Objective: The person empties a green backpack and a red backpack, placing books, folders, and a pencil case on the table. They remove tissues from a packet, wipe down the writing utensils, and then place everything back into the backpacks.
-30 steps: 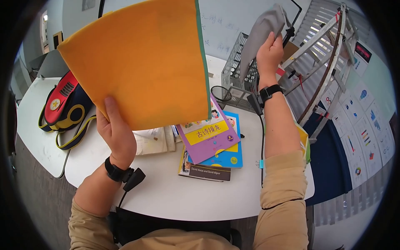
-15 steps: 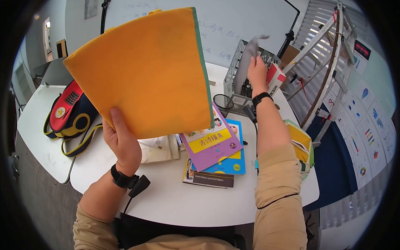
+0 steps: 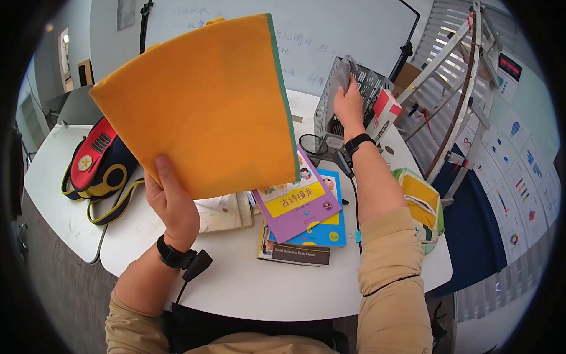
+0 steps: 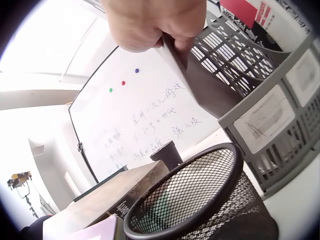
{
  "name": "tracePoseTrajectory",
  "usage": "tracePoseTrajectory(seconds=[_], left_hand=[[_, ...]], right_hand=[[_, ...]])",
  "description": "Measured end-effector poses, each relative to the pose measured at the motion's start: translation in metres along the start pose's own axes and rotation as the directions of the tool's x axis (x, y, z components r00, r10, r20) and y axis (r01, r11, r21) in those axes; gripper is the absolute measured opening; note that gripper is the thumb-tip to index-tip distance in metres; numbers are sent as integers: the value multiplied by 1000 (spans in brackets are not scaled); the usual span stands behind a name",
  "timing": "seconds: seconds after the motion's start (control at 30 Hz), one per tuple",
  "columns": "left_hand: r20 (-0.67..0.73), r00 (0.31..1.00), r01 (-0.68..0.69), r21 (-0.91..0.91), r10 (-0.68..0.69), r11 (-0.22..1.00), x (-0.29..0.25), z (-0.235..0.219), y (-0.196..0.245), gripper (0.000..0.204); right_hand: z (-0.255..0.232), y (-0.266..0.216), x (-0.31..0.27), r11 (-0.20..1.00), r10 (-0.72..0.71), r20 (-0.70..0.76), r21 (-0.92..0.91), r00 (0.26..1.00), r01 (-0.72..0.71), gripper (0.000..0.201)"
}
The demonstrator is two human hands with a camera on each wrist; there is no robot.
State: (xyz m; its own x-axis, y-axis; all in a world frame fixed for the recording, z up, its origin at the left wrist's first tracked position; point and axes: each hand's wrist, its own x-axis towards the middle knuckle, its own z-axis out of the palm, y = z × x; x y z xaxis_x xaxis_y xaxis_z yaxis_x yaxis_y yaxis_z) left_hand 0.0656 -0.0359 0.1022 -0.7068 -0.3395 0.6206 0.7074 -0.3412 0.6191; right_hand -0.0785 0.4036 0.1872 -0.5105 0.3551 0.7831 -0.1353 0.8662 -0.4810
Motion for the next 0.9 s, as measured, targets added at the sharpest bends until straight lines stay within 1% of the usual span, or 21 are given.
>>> tracePoseTrajectory(seconds=[0.03, 0.13, 0.23, 0.27, 0.33, 0.37, 0.4, 0.43, 0.47, 0.5, 0.53, 0.57, 0.6, 0.63, 0.67, 0.7, 0.73, 0.77, 0.8, 0.83, 0.9], left_hand=[[-8, 1000, 2, 4, -2, 1000, 0, 1, 0, 38], [14, 1000, 15, -4, -15, 1000, -1, 1, 3, 39], [35, 999, 17, 9, -17, 1000, -2, -2, 4, 40], [29, 999, 14, 7, -15, 1000, -2, -1, 5, 40], [15, 1000, 11, 3, -11, 1000, -2, 1, 8, 40], [4, 1000, -7, 8, 7, 1000, -2, 1, 8, 40], [-6, 1000, -25, 12, 25, 1000, -2, 2, 8, 39], [-12, 999, -42, 17, 42, 999, -3, 3, 7, 39], [-8, 994, -108, 58, 108, 992, -4, 3, 6, 37], [-1, 985, -174, 97, 175, 980, -7, 3, 4, 35], [11, 971, -239, 134, 239, 962, -9, 4, 4, 33], [166, 910, -413, 281, 380, 866, -8, -2, 5, 33], [337, 813, -580, 382, 476, 720, -6, -9, 5, 35], [480, 725, -675, 353, 494, 648, -3, -7, 11, 43], [502, 668, -728, 283, 550, 625, -7, 2, 20, 49], [576, 635, -748, 293, 515, 596, -8, 2, 17, 54], [644, 599, -770, 301, 476, 563, -8, 3, 17, 59], [654, 614, -747, 299, 442, 594, -11, 5, 19, 64], [663, 627, -723, 300, 409, 622, -15, 9, 23, 69], [669, 641, -698, 304, 376, 649, -17, 11, 26, 75], [655, 688, -636, 335, 313, 695, -19, 10, 27, 78]], right_hand=[[-3, -3, 0, 999, 39, 19, -20, 999, -39, 63], [-15, -13, -4, 998, 56, 120, -28, 991, -53, 82], [-17, -36, -10, 986, 106, -48, -125, 993, -111, 90], [-21, -51, -14, 996, 39, -106, -80, 994, -47, 88], [-33, -85, -24, 996, -85, -227, 0, 970, 88, 84], [-40, -111, -33, 967, -159, -243, 158, 957, 201, 73], [-52, -141, -49, 920, -172, -124, 335, 977, 204, 70], [-65, -171, -69, 849, -202, -7, 498, 979, 178, 69], [-75, -198, -93, 758, -310, 124, 631, 943, 167, 75], [-83, -222, -117, 655, -428, 229, 745, 874, 126, 82], [-90, -239, -139, 623, -562, 271, 760, 781, 185, 100], [-94, -264, -172, 569, -550, 280, 816, 787, 107, 100], [-103, -275, -183, 600, -596, 296, 782, 746, 169, 93], [-112, -286, -195, 621, -640, 311, 748, 702, 235, 87], [-121, -288, -197, 668, -717, 362, 601, 595, 440, 76], [-117, -292, -207, 742, -523, 383, 644, 762, 185, 44], [-121, -291, -206, 804, -383, 437, 592, 814, 60, 39], [-127, -288, -200, 842, -237, 482, 535, 844, -69, 35], [-132, -285, -192, 858, -90, 516, 475, 852, -197, 31], [-134, -279, -182, 860, -106, 412, 495, 905, -125, 31], [-139, -259, -155, 852, -77, 244, 519, 967, -64, 32]])
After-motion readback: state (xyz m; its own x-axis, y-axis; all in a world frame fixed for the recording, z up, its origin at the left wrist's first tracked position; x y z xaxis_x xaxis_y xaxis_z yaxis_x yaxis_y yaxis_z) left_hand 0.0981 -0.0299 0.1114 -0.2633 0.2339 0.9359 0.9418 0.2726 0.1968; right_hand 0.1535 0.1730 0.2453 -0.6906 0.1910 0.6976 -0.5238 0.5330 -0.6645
